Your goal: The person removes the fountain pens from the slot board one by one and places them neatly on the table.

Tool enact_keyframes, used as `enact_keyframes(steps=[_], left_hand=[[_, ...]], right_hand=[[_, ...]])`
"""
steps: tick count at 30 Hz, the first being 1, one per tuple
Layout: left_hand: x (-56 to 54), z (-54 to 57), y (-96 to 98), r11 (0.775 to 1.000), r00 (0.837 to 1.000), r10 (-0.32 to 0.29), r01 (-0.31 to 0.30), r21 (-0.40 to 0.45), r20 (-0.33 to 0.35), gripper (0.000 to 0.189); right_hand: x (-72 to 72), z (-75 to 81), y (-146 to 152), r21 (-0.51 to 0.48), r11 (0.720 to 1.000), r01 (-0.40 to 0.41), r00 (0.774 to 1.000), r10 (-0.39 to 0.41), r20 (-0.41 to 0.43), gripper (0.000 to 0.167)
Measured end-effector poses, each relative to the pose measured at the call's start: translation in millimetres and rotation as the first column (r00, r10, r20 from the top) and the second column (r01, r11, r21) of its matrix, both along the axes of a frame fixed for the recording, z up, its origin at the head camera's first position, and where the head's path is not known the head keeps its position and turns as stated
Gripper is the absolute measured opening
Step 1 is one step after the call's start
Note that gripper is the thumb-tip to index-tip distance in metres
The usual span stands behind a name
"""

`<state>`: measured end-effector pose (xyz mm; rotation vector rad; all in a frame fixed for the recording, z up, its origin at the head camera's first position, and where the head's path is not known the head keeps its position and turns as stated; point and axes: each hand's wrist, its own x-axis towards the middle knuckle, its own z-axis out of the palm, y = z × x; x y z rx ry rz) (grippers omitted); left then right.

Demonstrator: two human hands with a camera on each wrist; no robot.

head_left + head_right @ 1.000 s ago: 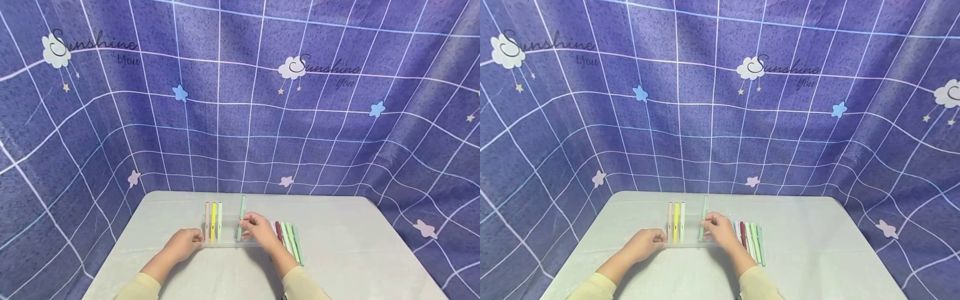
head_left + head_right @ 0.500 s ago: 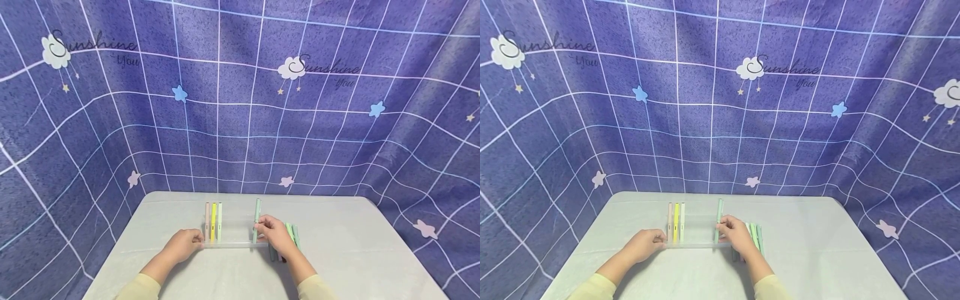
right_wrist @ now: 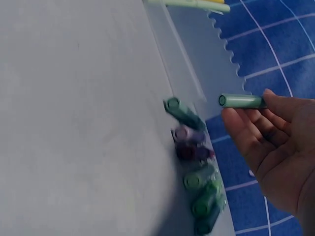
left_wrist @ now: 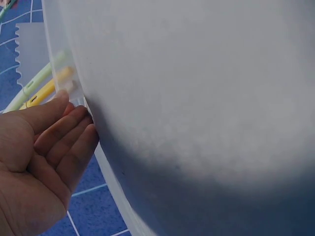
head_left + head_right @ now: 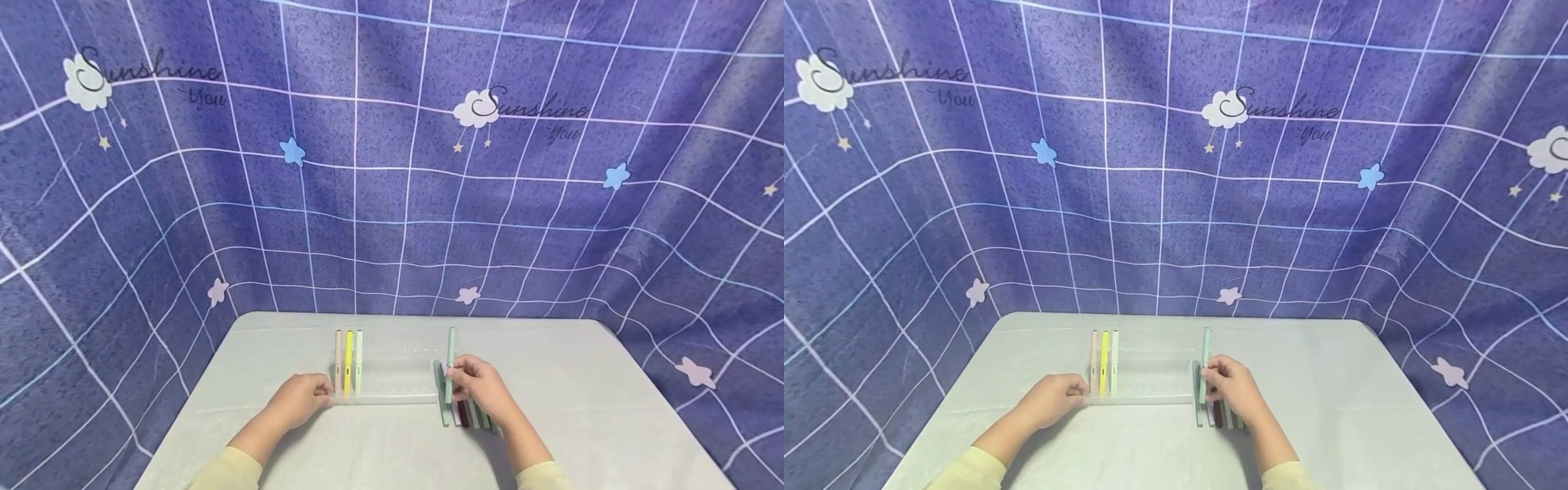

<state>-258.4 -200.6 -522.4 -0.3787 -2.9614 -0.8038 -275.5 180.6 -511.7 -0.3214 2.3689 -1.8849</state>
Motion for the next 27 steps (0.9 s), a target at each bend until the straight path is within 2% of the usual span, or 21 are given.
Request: enact_keyframes(steps=[7, 17, 20, 27], left_hand=[[-5.2, -5.0, -1.4, 1.000, 1.000, 0.007, -0.007, -0.013, 0.014, 0.012], [-4.7, -3.5, -0.6, 1.000, 1.000, 0.010, -0.010, -0.006, 0.023, 0.013], [-4.9, -3.7, -0.8, 1.000, 1.000, 0.008, -0.008, -0.008, 0.022, 0.013], [-5.2, -4.5, -0.7, 1.000, 0.999, 0.019, -0.019, -0.016, 0.028, 0.012]], right_hand=[[4.2, -0.8, 24.3, 0.025, 0.999, 0.044, 0.998, -0.044, 0.034, 0.028], [6.4, 0.5, 53.9, 0.174, 0.980, 0.099, 0.991, -0.113, 0.074, 0.019], [8.4, -3.0, 59.7, 0.241, 0.965, 0.103, 0.988, -0.128, 0.090, 0.018], [11.3, -9.0, 68.1, 0.409, 0.898, 0.161, 0.975, -0.209, 0.074, 0.011]])
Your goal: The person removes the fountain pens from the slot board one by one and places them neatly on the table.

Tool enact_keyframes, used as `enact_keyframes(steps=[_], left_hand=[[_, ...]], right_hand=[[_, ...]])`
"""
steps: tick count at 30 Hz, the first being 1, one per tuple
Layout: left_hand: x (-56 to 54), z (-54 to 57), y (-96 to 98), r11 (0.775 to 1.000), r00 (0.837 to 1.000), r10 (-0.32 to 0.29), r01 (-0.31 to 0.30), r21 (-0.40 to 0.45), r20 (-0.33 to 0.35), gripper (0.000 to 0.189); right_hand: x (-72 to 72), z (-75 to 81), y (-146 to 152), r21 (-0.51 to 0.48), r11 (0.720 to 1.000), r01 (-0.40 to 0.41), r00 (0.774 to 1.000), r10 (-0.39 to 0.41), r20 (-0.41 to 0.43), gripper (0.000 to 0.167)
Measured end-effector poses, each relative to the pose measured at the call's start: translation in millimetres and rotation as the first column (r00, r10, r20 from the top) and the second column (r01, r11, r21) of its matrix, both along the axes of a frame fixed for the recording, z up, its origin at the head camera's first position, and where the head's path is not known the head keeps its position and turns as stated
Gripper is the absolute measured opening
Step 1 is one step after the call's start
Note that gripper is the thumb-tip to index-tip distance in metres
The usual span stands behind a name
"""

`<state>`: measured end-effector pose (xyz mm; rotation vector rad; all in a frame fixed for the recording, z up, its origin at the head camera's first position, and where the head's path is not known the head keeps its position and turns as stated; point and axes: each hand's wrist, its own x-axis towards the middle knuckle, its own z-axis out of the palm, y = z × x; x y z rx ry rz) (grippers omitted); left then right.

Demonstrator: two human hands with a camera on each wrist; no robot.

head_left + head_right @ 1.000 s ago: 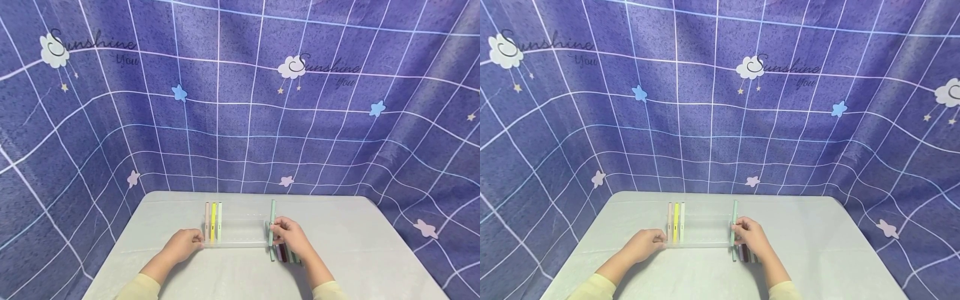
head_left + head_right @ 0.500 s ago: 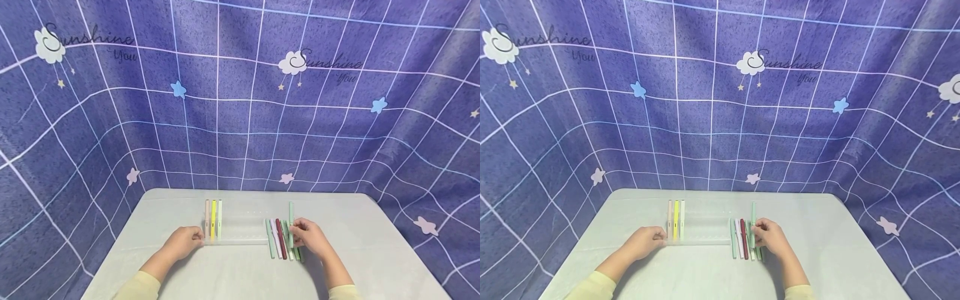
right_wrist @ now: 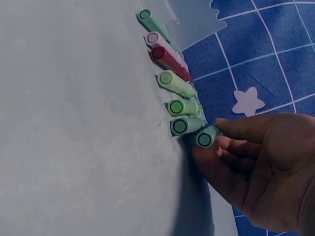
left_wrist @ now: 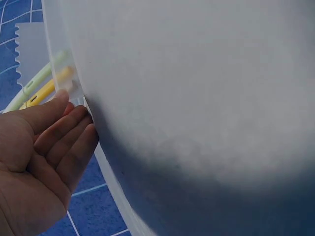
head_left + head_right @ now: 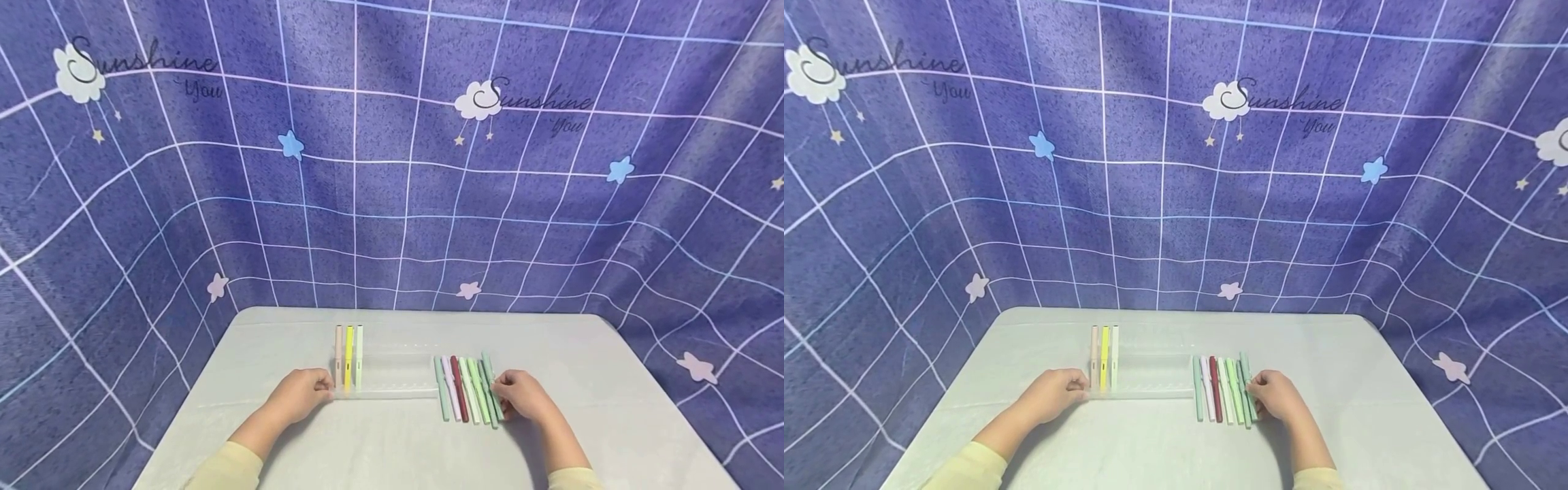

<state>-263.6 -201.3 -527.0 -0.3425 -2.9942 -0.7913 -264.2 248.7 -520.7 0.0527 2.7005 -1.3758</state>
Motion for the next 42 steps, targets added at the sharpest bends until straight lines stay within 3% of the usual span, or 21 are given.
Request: enact_keyframes(steps=[9, 21, 24, 26, 29, 31, 32, 35, 38, 42], left_hand=[[0.1, 0.3, 0.0, 1.000, 1.000, -0.001, 0.001, 0.002, -0.003, 0.012], [0.3, 0.4, -0.5, 1.000, 1.000, 0.005, -0.005, 0.009, 0.005, 0.012], [0.4, 0.4, -0.3, 1.000, 1.000, 0.004, -0.004, 0.010, 0.007, 0.012], [0.1, -0.1, -0.5, 1.000, 1.000, 0.001, -0.002, 0.012, 0.008, 0.012], [-0.5, -1.0, -1.2, 1.000, 1.000, -0.007, 0.007, 0.007, 0.000, 0.011], [-0.6, -1.1, -1.7, 1.000, 1.000, -0.011, 0.011, 0.005, -0.009, 0.012], [-0.5, -0.4, -1.9, 1.000, 1.000, -0.013, 0.013, 0.005, -0.011, 0.011], [-0.3, 0.6, -1.6, 1.000, 1.000, -0.015, 0.015, 0.010, -0.016, 0.012], [0.2, 1.4, -0.4, 1.000, 1.000, -0.008, 0.009, 0.019, -0.005, 0.012], [0.4, 1.4, 0.1, 1.000, 1.000, -0.007, 0.007, 0.021, -0.005, 0.012]], right_hand=[[1.6, -5.0, 2.1, 0.067, 0.997, 0.049, 0.998, -0.052, 0.048, 0.014], [3.9, -4.9, 2.3, 0.112, 0.993, 0.042, 0.996, -0.050, 0.072, 0.022], [3.1, -2.9, 2.8, 0.160, 0.986, 0.040, 0.996, -0.052, 0.068, 0.027], [1.3, -0.2, 3.2, 0.259, 0.965, 0.041, 0.998, -0.050, 0.027, 0.031], [-2.3, 5.4, 1.9, 0.418, 0.904, 0.089, 0.995, -0.060, -0.080, 0.034], [-6.1, 8.5, -1.8, 0.472, 0.872, 0.132, 0.985, -0.060, -0.164, 0.033], [-8.1, 9.8, -4.6, 0.471, 0.870, 0.147, 0.978, -0.056, -0.202, 0.031], [-15.0, 11.5, -17.6, 0.391, 0.910, 0.138, 0.959, -0.025, -0.281, 0.025], [-19.6, 13.3, -36.8, 0.280, 0.957, 0.071, 0.947, 0.023, -0.320, 0.018], [-22.3, 16.2, -68.2, 0.116, 0.992, -0.044, 0.952, 0.077, -0.296, 0.013]])
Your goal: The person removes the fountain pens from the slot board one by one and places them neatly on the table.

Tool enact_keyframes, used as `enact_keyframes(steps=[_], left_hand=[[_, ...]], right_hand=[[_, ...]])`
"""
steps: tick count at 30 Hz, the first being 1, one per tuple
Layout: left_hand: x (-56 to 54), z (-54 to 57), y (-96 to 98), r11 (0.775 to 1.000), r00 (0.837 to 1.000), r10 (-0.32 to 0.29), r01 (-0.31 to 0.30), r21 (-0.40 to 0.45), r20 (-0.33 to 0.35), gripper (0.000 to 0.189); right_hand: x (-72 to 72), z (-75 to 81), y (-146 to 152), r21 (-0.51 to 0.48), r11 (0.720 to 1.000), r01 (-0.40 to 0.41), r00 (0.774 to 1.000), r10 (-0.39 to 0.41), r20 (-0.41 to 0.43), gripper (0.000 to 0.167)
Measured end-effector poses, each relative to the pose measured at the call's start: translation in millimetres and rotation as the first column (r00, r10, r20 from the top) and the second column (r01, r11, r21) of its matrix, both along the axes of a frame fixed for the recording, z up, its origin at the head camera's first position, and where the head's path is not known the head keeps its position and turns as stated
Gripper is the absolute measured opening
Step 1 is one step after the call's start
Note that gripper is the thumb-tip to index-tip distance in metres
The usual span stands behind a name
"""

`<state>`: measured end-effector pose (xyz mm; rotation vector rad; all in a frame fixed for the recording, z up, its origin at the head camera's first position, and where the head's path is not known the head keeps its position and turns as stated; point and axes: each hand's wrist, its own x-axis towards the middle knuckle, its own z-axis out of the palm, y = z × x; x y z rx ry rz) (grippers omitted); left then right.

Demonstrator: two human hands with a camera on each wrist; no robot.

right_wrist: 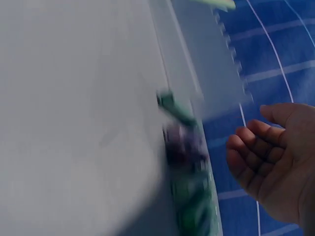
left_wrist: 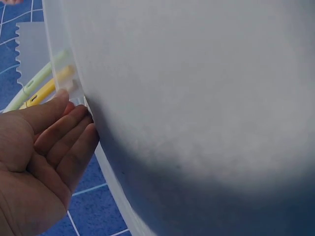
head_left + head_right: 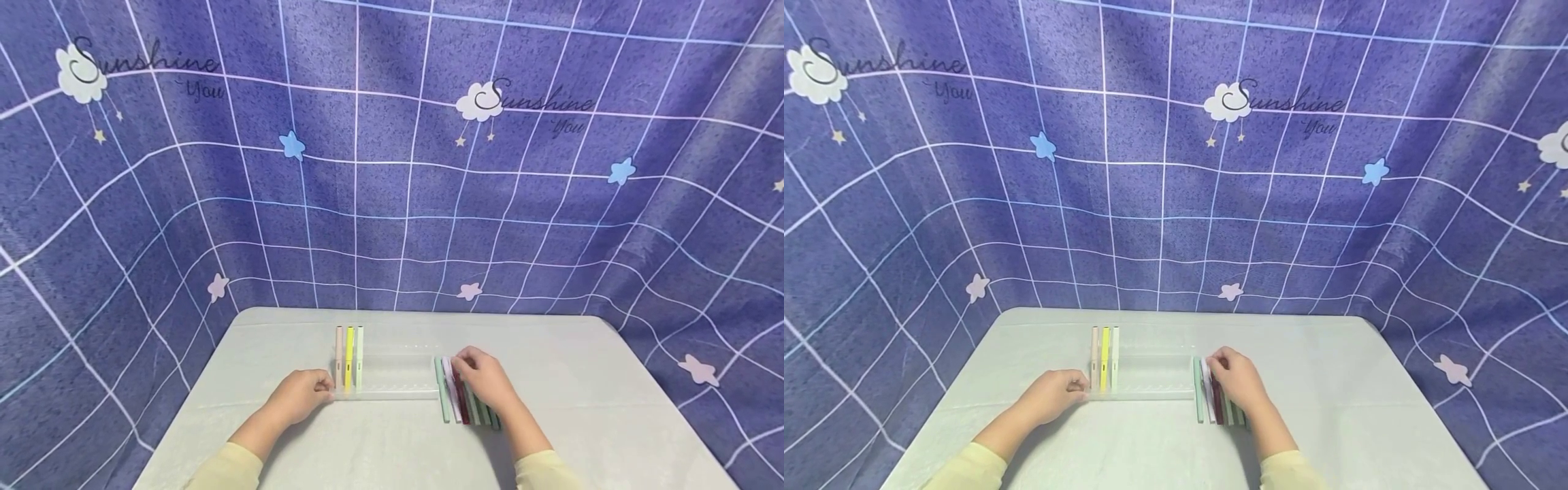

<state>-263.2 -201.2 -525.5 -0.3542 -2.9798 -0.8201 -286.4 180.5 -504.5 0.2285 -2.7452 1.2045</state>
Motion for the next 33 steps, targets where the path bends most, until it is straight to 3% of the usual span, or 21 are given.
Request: enact_keyframes(steps=[3, 8, 16, 21, 24, 33], left_hand=[[0.2, 0.5, -0.5, 1.000, 1.000, -0.005, 0.005, -0.006, -0.010, 0.012], [0.9, 0.3, -0.7, 1.000, 1.000, 0.002, -0.002, -0.007, -0.007, 0.012], [1.4, 0.6, 0.2, 1.000, 1.000, 0.003, -0.003, -0.008, -0.010, 0.012], [1.6, 1.8, 1.0, 1.000, 1.000, -0.008, 0.008, 0.000, -0.005, 0.011], [1.3, 1.6, 0.4, 1.000, 1.000, -0.010, 0.010, 0.001, -0.008, 0.011], [2.5, 1.8, -0.8, 1.000, 1.000, -0.012, 0.011, -0.007, -0.011, 0.012]], right_hand=[[-2.7, -0.5, -23.9, -0.091, 0.991, -0.096, 0.994, 0.100, 0.036, 0.016], [-8.9, -0.1, -63.1, -0.204, 0.952, -0.228, 0.965, 0.248, 0.082, 0.027], [-12.1, -1.7, -116.7, -0.324, 0.898, -0.298, 0.926, 0.355, 0.131, 0.040], [-13.1, -5.7, -142.3, -0.379, 0.877, -0.294, 0.913, 0.375, 0.160, 0.040], [-14.8, -8.5, -153.2, -0.355, 0.892, -0.280, 0.921, 0.354, 0.163, 0.039], [-21.0, -15.8, -167.4, -0.385, 0.888, -0.251, 0.924, 0.338, 0.178, 0.024]])
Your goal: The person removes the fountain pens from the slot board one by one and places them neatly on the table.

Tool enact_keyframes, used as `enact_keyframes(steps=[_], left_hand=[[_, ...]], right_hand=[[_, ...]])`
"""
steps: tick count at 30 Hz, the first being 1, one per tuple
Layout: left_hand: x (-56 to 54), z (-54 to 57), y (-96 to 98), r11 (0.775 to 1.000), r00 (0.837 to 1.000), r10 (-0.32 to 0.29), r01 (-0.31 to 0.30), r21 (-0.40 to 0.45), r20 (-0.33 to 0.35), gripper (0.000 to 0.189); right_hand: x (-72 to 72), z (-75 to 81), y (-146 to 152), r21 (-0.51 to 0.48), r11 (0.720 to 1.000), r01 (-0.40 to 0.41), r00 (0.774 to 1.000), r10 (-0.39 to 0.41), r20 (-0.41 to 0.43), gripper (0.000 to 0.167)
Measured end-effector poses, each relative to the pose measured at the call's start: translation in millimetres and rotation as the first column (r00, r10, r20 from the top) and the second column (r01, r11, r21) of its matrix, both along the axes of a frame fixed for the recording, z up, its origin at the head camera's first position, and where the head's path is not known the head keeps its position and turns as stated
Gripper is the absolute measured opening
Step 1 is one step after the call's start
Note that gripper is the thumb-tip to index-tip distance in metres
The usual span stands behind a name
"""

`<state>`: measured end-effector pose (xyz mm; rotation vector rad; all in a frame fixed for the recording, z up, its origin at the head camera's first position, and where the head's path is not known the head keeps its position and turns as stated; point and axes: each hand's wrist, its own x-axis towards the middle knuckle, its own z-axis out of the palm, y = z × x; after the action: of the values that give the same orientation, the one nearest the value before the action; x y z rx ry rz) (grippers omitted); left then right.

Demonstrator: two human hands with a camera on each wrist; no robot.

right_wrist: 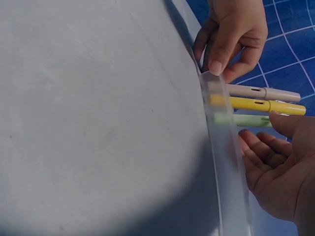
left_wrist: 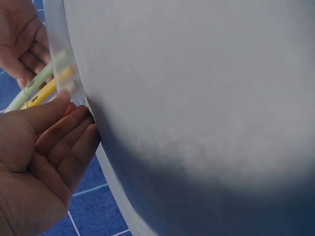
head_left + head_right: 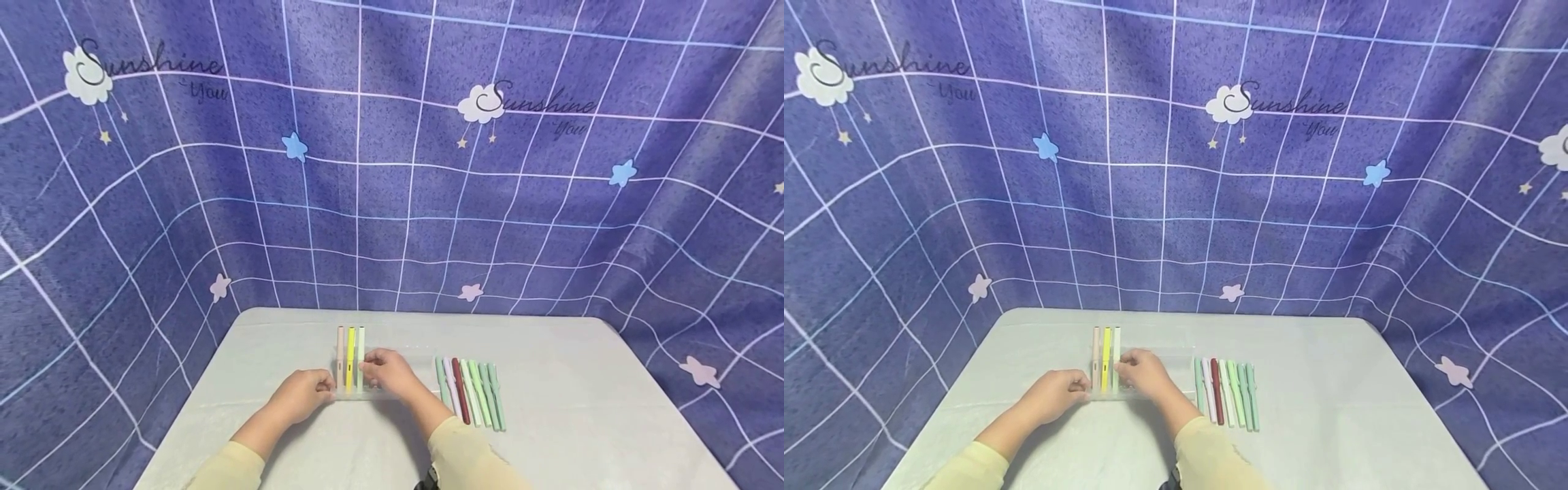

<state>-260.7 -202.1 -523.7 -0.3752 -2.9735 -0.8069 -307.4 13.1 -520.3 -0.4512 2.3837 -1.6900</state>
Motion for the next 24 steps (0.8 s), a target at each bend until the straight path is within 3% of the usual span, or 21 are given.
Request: enact_keyframes(steps=[7, 13, 20, 24], left_hand=[[2.3, 0.4, 1.0, 1.000, 1.000, -0.002, 0.002, -0.004, -0.009, 0.012], [2.6, 1.3, 1.2, 1.000, 1.000, 0.000, 0.000, -0.007, -0.007, 0.013], [1.7, 0.9, 1.2, 1.000, 1.000, 0.002, -0.003, -0.012, -0.027, 0.014], [2.1, 0.8, 1.2, 1.000, 1.000, 0.002, -0.002, -0.010, -0.024, 0.014]], right_hand=[[0.8, -4.7, -2.0, -0.001, 1.000, 0.000, 1.000, 0.000, -0.007, 0.013], [1.9, -3.1, -1.6, 0.014, 0.999, 0.042, 0.996, -0.040, -0.081, 0.012], [5.0, 2.5, 4.6, -0.117, 0.991, 0.060, 0.994, -0.071, -0.088, 0.016], [7.5, 4.6, 11.6, -0.144, 0.988, 0.062, 0.993, -0.076, -0.088, 0.017]])
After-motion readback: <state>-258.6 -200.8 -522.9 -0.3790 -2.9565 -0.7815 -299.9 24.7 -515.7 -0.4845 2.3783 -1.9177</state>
